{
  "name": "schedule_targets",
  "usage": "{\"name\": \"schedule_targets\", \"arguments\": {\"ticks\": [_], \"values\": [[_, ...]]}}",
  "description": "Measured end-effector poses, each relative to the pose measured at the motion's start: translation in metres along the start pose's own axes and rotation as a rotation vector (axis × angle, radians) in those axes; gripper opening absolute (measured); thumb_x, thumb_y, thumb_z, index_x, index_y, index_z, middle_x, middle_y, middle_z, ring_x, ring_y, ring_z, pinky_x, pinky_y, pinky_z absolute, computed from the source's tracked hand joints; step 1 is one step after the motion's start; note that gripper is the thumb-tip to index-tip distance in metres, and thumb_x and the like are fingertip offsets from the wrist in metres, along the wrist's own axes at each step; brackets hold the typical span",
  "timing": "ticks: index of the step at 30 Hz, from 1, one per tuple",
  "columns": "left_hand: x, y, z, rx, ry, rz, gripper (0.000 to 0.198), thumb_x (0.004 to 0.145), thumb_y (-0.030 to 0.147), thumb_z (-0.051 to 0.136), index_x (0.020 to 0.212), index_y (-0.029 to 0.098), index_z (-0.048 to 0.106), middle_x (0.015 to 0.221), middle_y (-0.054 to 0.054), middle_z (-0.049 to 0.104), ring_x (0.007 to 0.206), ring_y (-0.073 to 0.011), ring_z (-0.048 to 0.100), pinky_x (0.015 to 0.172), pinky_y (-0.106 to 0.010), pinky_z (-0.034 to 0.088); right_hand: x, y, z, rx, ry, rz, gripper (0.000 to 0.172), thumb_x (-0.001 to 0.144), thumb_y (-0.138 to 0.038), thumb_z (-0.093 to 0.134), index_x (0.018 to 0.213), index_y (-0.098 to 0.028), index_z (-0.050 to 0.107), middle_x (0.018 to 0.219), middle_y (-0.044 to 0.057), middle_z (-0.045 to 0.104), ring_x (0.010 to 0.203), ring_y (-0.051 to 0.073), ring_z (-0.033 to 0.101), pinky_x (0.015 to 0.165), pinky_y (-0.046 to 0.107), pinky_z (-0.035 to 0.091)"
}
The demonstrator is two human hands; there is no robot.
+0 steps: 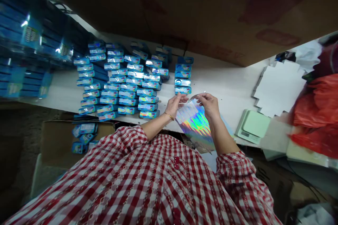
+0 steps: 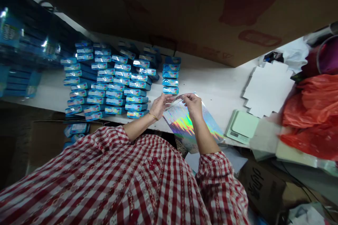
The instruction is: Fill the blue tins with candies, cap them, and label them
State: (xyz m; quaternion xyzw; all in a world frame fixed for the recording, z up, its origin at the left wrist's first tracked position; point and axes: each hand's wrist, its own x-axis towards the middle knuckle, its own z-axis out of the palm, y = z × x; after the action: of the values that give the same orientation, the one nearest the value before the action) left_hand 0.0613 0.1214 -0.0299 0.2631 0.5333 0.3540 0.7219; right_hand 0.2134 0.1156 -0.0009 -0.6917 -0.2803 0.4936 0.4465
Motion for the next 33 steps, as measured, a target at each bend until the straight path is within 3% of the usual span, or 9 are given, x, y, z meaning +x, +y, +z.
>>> {"name": "schedule_targets", "arguments": {"ticks": [3,6,9,12,16,21,33], "values": [[0.004,0.028,-0.009,-0.063,0.045,-0.015,0.041,0.076,0.051,0.061,0.093,0.014,0.063,0.083,-0.005,0.065,0.070,-0.0101,0.059,0.062,-0.021,0.042,0.007,0.001,0.025,0.115,0.049,0.058,0.024,0.055,-0.036,0.069,0.068,-0.016,0.062,0.057,-0.002,0.059,0.051,0.009,0.050,0.045,0.021,0.033],[0.020,0.045,-0.020,-0.034,0.076,0.004,0.036,0.065,0.029,0.075,0.094,0.014,0.061,0.071,0.001,0.062,0.063,-0.0074,0.057,0.058,-0.019,0.041,0.014,0.003,0.048,0.148,0.100,0.077,0.027,0.055,-0.038,0.070,0.069,-0.016,0.062,0.057,-0.003,0.058,0.051,0.010,0.051,0.044,0.021,0.031],[0.042,0.053,-0.029,0.015,0.127,0.056,0.027,0.066,0.014,0.070,0.091,0.013,0.060,0.061,0.004,0.058,0.056,-0.0065,0.054,0.055,-0.019,0.038,0.024,0.006,0.068,0.123,0.147,0.020,0.026,0.060,-0.038,0.068,0.071,-0.015,0.064,0.058,-0.003,0.058,0.055,0.011,0.052,0.049,0.023,0.036],[0.063,0.054,-0.033,0.110,0.208,0.118,0.022,0.068,0.006,0.063,0.089,0.012,0.059,0.055,0.005,0.055,0.052,-0.0070,0.052,0.056,-0.020,0.039,0.037,0.012,0.081,-0.009,0.235,-0.136,0.022,0.065,-0.036,0.064,0.071,-0.015,0.065,0.066,-0.001,0.059,0.065,0.014,0.054,0.063,0.027,0.044],[0.084,0.047,-0.034,0.220,0.265,0.201,0.024,0.067,0.005,0.062,0.090,0.013,0.059,0.053,0.005,0.055,0.055,-0.0102,0.056,0.064,-0.024,0.044,0.050,0.021,0.086,-0.287,0.369,-0.316,0.017,0.072,-0.032,0.060,0.071,-0.016,0.066,0.075,0.003,0.058,0.075,0.016,0.054,0.076,0.031,0.044],[0.093,0.040,-0.035,0.340,0.285,0.291,0.025,0.068,0.009,0.063,0.092,0.016,0.060,0.059,0.003,0.059,0.063,-0.0131,0.060,0.069,-0.026,0.046,0.057,0.027,0.086,-0.546,0.403,-0.391,0.018,0.078,-0.031,0.055,0.073,-0.019,0.066,0.080,0.004,0.057,0.083,0.019,0.051,0.085,0.035,0.041],[0.101,0.033,-0.041,0.478,0.271,0.331,0.025,0.069,0.013,0.063,0.094,0.017,0.064,0.068,0.000,0.064,0.072,-0.0160,0.061,0.078,-0.030,0.047,0.064,0.037,0.089,-0.683,0.386,-0.444,0.027,0.084,-0.033,0.046,0.075,-0.019,0.067,0.084,0.011,0.055,0.085,0.025,0.047,0.084,0.040,0.037]]}}
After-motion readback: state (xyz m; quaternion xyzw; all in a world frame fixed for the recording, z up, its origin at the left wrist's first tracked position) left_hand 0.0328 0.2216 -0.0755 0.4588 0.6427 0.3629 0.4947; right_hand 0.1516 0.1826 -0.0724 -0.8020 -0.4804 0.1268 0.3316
